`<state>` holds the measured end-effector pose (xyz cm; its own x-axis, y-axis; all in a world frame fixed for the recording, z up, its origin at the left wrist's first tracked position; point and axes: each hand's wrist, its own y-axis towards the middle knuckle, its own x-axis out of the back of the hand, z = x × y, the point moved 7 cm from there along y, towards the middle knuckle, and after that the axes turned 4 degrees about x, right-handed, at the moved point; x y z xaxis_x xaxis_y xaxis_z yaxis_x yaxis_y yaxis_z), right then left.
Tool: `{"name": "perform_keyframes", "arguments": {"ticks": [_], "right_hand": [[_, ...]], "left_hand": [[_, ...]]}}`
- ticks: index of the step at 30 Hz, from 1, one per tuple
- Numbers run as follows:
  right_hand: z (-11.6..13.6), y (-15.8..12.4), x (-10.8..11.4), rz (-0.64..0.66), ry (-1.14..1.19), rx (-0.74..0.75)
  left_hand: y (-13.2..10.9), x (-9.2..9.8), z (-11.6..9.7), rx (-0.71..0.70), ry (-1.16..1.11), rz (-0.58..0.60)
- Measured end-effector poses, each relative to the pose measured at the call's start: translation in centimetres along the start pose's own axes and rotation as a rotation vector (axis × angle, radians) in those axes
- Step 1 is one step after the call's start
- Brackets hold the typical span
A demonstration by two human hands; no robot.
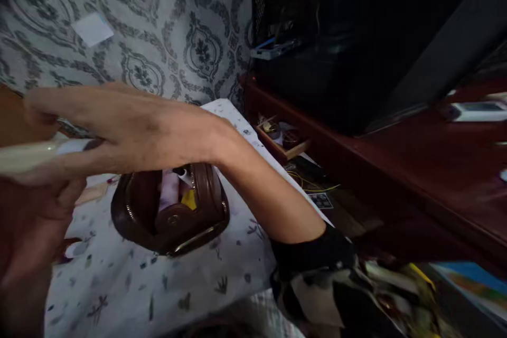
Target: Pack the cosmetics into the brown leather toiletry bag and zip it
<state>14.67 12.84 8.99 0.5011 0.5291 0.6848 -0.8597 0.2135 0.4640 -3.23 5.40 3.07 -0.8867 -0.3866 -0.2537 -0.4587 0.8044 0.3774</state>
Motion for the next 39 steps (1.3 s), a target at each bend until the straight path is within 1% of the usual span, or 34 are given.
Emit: {"name": "perform_keyframes", "arguments": {"ticks": [4,7,9,10,12,14,16,18,21,24,31,39], "right_hand": [[-0.7,0.3,0.7,-0.039,-0.054,-0.006],[-0.8,0.1,1.8,-0.128,-0.103,-0.003],[-0.5,-0.3,2.7,-0.206,-0.129,0.011],[-0.4,-0.5,3.2,-0.256,-0.14,0.013],[-0.3,-0.9,4.3,-0.368,-0.164,0.007],[-0.5,-1.2,5.1,-0.466,-0.189,-0.022],[-0.9,-1.2,5.5,-0.509,-0.232,-0.054],[-1.4,-1.0,5.6,-0.508,-0.295,-0.065],[-1.8,-0.5,5.3,-0.469,-0.387,-0.041],[-2.4,0.2,4.5,-0.39,-0.437,-0.049],[-3.9,1.3,2.4,-0.217,-0.479,-0.049],[-5.3,0.8,2.9,-0.184,-0.402,-0.073]], "left_hand": [[-0.1,-1.2,-0.7,-0.032,0.058,0.02],[0.0,-2.0,-0.5,0.015,0.077,0.003],[0.0,-2.7,-0.2,0.031,0.104,0.046],[-0.1,-2.9,-0.1,0.013,0.139,0.073],[-0.3,-3.0,0.1,-0.061,0.341,0.123],[-0.7,-2.8,0.5,-0.182,0.652,0.186],[-1.2,-2.5,1.3,-0.283,0.898,0.285],[-1.4,-2.0,2.0,-0.338,0.969,0.352],[-1.4,-1.3,2.5,-0.369,0.975,0.353],[-1.5,-1.3,2.6,-0.394,0.975,0.352],[-1.7,-1.0,2.9,-0.407,0.926,0.311],[-2.1,-0.4,3.3,-0.426,0.879,0.238]]}}
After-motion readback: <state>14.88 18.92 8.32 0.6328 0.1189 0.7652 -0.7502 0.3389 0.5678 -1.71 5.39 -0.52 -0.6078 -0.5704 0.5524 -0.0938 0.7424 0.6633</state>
